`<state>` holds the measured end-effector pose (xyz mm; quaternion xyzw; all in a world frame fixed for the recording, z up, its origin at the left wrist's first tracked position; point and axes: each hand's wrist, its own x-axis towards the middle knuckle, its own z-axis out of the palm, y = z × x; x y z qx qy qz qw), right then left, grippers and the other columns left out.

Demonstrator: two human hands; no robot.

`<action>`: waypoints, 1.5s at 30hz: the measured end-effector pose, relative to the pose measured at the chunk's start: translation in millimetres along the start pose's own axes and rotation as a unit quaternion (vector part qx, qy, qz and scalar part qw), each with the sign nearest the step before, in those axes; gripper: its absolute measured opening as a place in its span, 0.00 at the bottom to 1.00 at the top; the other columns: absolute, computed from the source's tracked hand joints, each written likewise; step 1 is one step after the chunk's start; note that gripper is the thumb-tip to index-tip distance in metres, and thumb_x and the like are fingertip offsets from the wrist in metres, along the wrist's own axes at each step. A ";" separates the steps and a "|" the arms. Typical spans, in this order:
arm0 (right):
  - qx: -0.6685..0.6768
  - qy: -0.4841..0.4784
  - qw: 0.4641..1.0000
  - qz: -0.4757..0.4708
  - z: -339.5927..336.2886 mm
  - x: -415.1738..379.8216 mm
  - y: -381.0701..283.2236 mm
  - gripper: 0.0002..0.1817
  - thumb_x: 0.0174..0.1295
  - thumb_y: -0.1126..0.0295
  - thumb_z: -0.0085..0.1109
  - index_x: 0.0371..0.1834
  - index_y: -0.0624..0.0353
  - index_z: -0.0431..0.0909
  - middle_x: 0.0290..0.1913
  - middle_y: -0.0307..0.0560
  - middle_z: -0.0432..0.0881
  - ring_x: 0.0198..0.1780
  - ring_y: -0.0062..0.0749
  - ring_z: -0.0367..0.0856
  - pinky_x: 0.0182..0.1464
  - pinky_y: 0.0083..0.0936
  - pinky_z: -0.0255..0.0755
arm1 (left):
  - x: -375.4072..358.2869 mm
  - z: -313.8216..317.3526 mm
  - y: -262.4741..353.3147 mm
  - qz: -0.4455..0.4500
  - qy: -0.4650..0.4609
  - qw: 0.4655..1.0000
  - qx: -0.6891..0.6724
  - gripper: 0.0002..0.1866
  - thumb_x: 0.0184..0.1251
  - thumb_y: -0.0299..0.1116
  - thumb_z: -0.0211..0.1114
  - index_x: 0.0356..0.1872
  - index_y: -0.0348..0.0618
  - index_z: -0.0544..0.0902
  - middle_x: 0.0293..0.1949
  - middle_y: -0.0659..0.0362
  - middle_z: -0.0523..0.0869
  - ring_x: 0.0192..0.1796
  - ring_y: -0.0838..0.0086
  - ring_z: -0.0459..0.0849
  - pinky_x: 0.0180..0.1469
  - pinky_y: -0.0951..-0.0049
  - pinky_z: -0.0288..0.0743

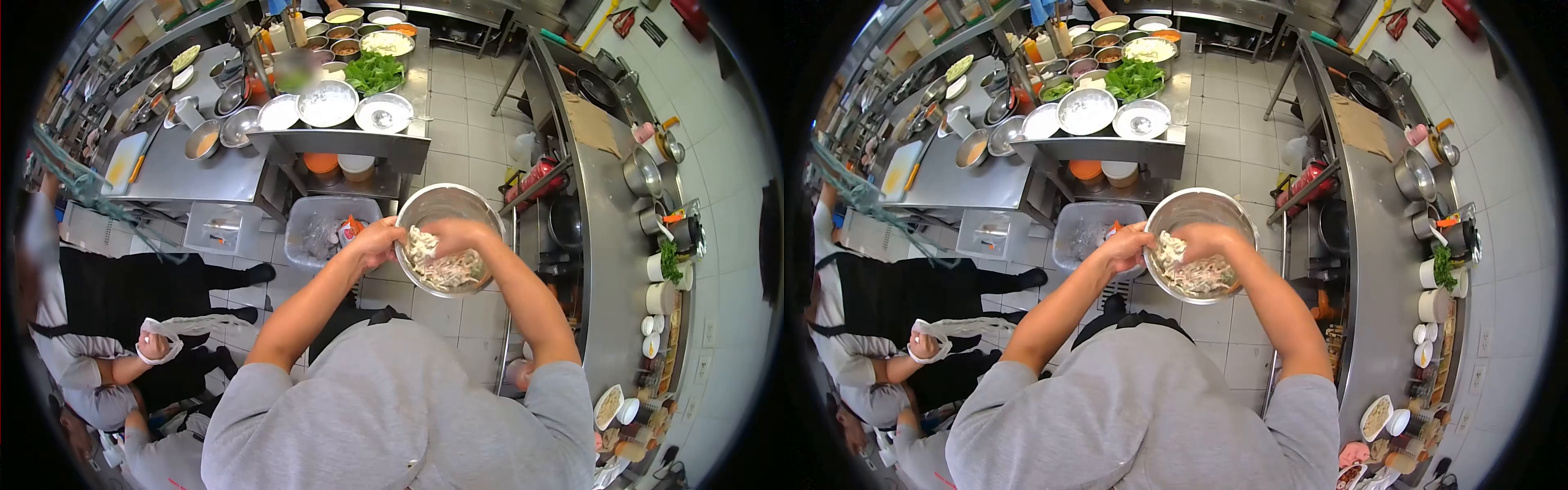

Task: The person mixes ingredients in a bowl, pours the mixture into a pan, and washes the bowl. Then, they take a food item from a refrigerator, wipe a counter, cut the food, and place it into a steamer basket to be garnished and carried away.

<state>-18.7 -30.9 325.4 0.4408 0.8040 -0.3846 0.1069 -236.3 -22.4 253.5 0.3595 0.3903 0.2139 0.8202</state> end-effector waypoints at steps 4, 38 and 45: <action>-0.060 0.161 0.983 0.069 -16.2 -13.8 31.7 0.39 0.43 0.51 0.75 0.59 0.57 0.74 0.60 0.60 0.74 0.59 0.53 0.74 0.60 0.39 0.69 | -19.8 15.1 15.8 0.075 0.095 0.991 -0.054 0.17 0.55 0.19 0.55 0.48 0.39 0.77 0.35 0.57 0.84 0.30 0.72 0.85 0.28 0.72 0.82; 0.116 0.350 0.893 0.258 43.0 -92.9 115.2 0.29 0.56 0.52 0.64 0.54 0.63 0.77 0.50 0.63 0.81 0.53 0.54 0.79 0.57 0.39 0.71 | 76.5 117.2 -14.4 -0.064 -0.081 0.994 -0.030 0.16 0.58 0.21 0.54 0.49 0.41 0.73 0.41 0.57 0.80 0.38 0.64 0.84 0.40 0.53 0.83; 0.100 0.164 0.979 0.065 13.5 -78.3 113.9 0.25 0.50 0.61 0.62 0.53 0.54 0.79 0.48 0.58 0.82 0.51 0.52 0.79 0.56 0.39 0.71 | 137.1 102.2 23.5 -0.114 -0.102 0.988 -0.033 0.18 0.56 0.22 0.55 0.50 0.41 0.75 0.41 0.56 0.82 0.40 0.64 0.85 0.42 0.54 0.84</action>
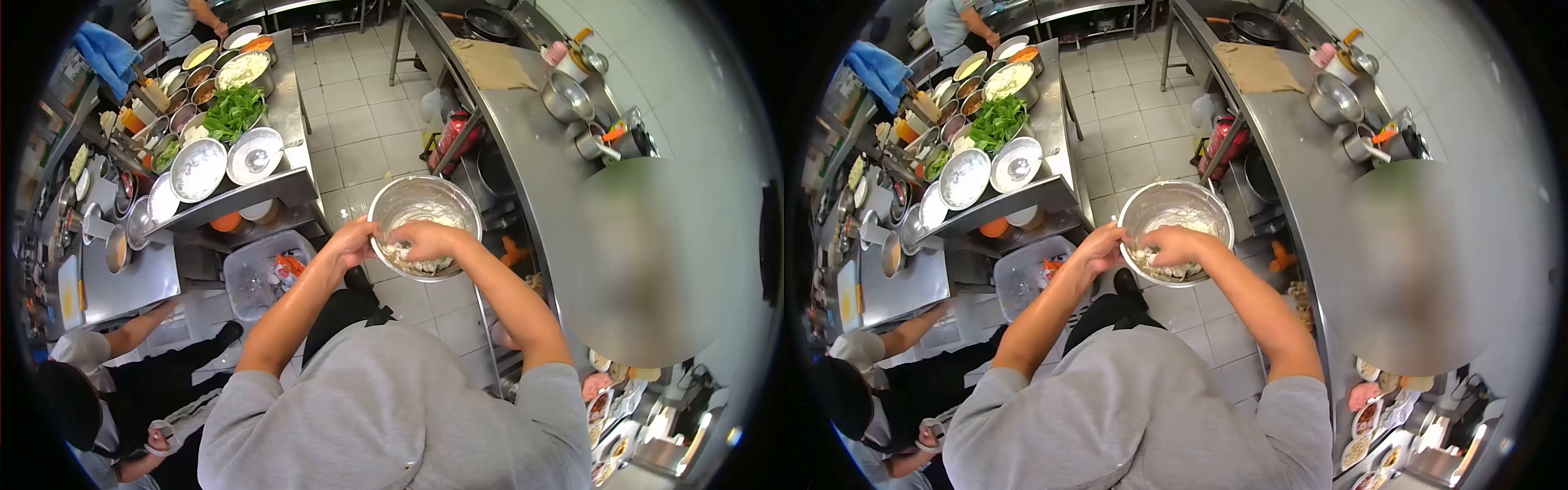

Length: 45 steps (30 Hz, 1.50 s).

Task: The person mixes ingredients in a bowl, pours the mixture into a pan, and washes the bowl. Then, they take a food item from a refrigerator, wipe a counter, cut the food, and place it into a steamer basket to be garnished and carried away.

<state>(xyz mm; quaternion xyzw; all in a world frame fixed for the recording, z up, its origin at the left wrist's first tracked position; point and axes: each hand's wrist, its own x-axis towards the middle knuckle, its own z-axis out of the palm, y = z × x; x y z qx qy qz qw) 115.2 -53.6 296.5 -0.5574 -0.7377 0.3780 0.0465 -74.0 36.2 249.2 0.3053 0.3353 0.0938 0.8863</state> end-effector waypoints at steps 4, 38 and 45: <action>-0.117 -0.114 0.987 0.003 -57.5 18.4 16.9 0.24 0.46 0.63 0.63 0.51 0.51 0.82 0.47 0.51 0.83 0.51 0.49 0.79 0.56 0.40 0.71 | 22.2 2.4 33.5 0.012 0.019 1.000 0.003 0.16 0.56 0.22 0.55 0.47 0.43 0.72 0.35 0.59 0.80 0.33 0.69 0.83 0.35 0.61 0.82; 0.388 0.101 0.906 0.135 -256.2 243.1 211.2 0.39 0.54 0.62 0.72 0.67 0.63 0.64 0.60 0.57 0.74 0.60 0.40 0.74 0.58 0.34 0.72 | 254.0 43.8 201.7 0.282 0.297 0.912 -0.012 0.11 0.59 0.25 0.56 0.43 0.35 0.77 0.35 0.55 0.82 0.32 0.67 0.86 0.27 0.63 0.85; 0.376 0.185 0.908 -0.028 -337.3 290.0 255.8 0.23 0.55 0.73 0.67 0.55 0.60 0.76 0.47 0.47 0.82 0.46 0.36 0.82 0.49 0.30 0.76 | 299.3 30.6 260.2 0.231 0.280 0.930 -0.063 0.15 0.58 0.25 0.56 0.48 0.37 0.75 0.39 0.54 0.82 0.36 0.66 0.85 0.34 0.57 0.86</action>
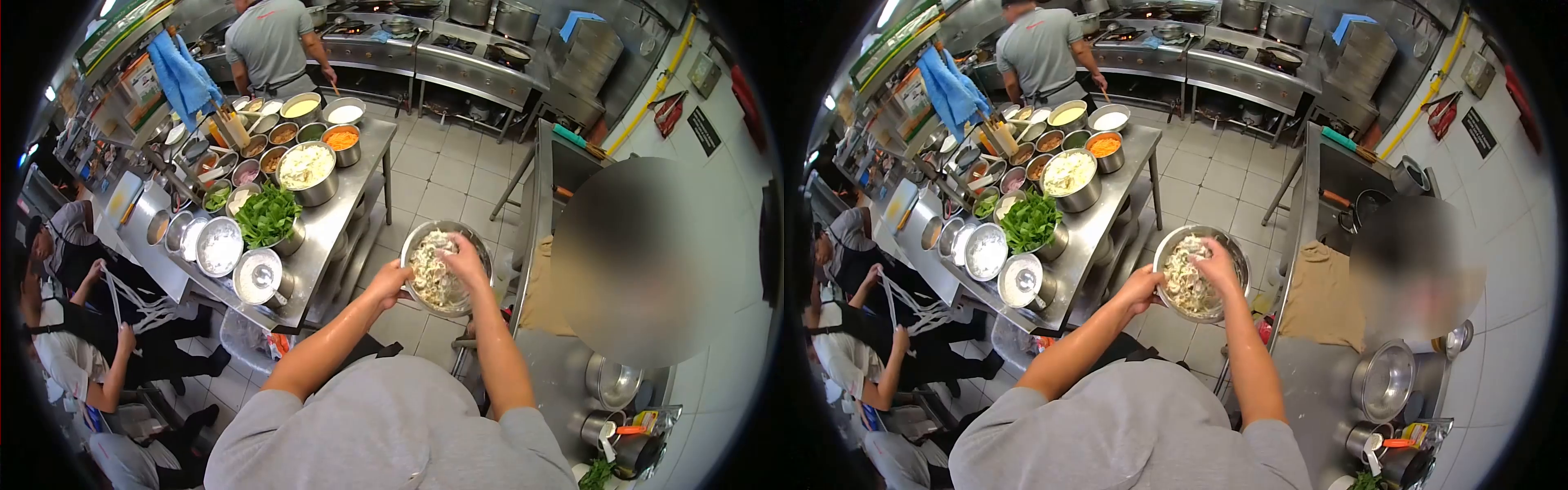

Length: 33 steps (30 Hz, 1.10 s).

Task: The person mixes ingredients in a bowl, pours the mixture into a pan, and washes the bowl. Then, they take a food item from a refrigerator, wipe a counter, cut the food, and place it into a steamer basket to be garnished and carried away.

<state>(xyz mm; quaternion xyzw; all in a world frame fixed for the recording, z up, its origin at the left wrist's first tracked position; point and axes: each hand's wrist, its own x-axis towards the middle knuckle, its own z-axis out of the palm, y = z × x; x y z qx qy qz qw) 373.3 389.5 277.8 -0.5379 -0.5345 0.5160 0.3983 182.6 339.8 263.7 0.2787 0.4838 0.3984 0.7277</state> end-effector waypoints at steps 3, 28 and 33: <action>-0.273 -0.045 0.931 -0.237 -31.4 19.9 -34.8 0.18 0.53 0.70 0.68 0.49 0.58 0.81 0.48 0.49 0.82 0.48 0.43 0.82 0.53 0.31 0.74 | 29.0 8.5 11.2 -0.013 -0.009 0.998 -0.057 0.19 0.56 0.22 0.54 0.51 0.40 0.73 0.38 0.54 0.83 0.33 0.65 0.86 0.34 0.58 0.86; -0.554 -0.193 0.803 -0.100 -173.9 411.5 -73.2 0.23 0.51 0.56 0.65 0.46 0.58 0.79 0.46 0.55 0.82 0.52 0.49 0.78 0.56 0.37 0.70 | 378.0 54.3 222.6 0.011 -0.071 0.997 0.002 0.14 0.54 0.21 0.56 0.44 0.37 0.78 0.36 0.54 0.84 0.31 0.69 0.85 0.31 0.63 0.85; -0.351 -0.021 0.935 -0.056 -162.8 484.3 -39.4 0.38 0.53 0.60 0.72 0.64 0.65 0.65 0.64 0.59 0.68 0.64 0.48 0.69 0.65 0.34 0.64 | 442.6 70.2 250.0 0.147 0.041 0.988 0.005 0.12 0.58 0.21 0.54 0.43 0.36 0.79 0.34 0.56 0.85 0.31 0.73 0.84 0.30 0.70 0.81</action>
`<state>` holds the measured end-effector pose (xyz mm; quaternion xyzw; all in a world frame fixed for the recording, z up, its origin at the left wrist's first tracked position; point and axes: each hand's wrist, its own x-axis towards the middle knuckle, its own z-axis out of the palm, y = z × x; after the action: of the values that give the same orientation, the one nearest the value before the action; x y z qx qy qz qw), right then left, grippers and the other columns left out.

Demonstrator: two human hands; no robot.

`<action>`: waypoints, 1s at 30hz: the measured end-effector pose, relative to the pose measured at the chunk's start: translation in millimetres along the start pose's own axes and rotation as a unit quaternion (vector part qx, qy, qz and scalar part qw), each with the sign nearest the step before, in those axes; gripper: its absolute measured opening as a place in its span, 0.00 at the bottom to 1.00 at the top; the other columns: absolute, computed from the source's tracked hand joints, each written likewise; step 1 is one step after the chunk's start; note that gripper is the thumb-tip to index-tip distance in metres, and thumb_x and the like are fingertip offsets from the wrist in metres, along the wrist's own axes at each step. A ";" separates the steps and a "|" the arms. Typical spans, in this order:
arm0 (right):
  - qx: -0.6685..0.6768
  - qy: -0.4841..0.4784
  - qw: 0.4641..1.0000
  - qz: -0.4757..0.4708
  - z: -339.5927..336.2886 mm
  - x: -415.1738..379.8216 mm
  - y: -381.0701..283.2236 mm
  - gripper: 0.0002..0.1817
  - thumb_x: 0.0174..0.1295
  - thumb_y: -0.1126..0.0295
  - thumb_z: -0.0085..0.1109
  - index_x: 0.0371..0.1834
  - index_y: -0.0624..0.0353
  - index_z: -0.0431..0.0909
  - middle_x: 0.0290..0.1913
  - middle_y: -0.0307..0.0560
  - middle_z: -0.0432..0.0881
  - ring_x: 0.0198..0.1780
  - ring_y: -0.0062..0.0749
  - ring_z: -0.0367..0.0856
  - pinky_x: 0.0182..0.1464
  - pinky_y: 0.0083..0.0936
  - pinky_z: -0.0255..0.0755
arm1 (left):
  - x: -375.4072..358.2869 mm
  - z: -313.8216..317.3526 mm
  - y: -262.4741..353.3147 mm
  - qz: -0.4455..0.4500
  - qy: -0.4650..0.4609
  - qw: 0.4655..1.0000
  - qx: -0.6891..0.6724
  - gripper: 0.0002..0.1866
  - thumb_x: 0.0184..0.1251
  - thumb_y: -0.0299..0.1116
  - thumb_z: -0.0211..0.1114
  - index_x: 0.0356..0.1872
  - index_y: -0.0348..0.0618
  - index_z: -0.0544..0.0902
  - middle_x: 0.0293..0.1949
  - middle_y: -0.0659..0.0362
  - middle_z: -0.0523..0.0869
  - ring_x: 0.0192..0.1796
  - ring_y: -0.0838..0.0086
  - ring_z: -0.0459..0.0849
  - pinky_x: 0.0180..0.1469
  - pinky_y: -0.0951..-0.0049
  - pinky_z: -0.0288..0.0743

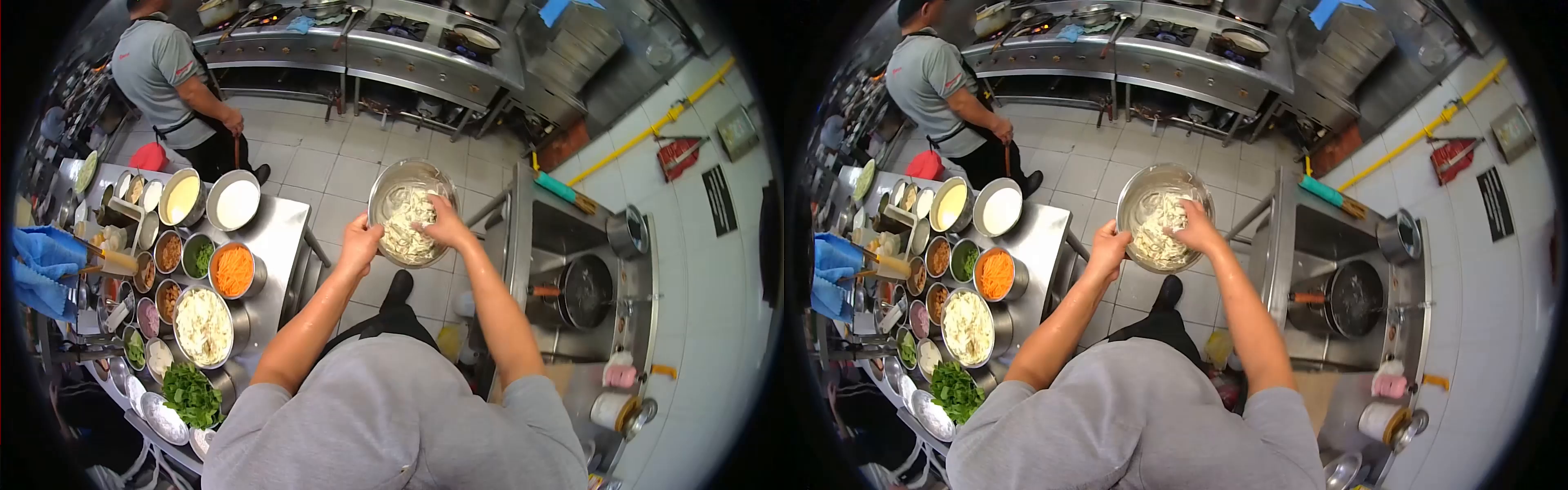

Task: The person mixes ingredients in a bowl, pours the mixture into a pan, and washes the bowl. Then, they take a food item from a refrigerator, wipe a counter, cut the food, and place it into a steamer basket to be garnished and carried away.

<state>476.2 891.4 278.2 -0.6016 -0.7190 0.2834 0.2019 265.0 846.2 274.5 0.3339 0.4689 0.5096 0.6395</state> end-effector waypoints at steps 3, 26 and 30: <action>0.235 -0.026 0.965 0.116 20.9 40.1 9.6 0.43 0.55 0.59 0.71 0.68 0.68 0.59 0.62 0.59 0.71 0.62 0.44 0.71 0.63 0.33 0.67 | 57.1 6.5 -30.8 0.145 0.045 0.988 0.039 0.17 0.58 0.19 0.53 0.49 0.33 0.80 0.41 0.57 0.84 0.36 0.75 0.84 0.37 0.76 0.80; -0.048 -0.195 0.973 -0.113 -97.5 359.0 35.3 0.20 0.55 0.59 0.67 0.46 0.59 0.81 0.47 0.57 0.83 0.51 0.49 0.80 0.54 0.37 0.72 | 271.5 37.5 59.2 -0.080 0.058 0.984 -0.151 0.18 0.57 0.21 0.54 0.51 0.38 0.76 0.41 0.52 0.85 0.33 0.65 0.87 0.34 0.60 0.87; -0.064 -0.274 0.942 -0.183 -48.3 410.6 4.3 0.24 0.56 0.51 0.63 0.46 0.60 0.82 0.45 0.58 0.83 0.49 0.51 0.81 0.52 0.38 0.73 | 313.3 24.3 78.2 -0.097 0.029 0.978 -0.180 0.17 0.55 0.20 0.54 0.48 0.38 0.76 0.37 0.54 0.84 0.30 0.67 0.86 0.32 0.60 0.87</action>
<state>429.9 1302.0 291.3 -0.3709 -0.8606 0.3489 0.0070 274.2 1169.8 272.1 0.1510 0.4181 0.5306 0.7217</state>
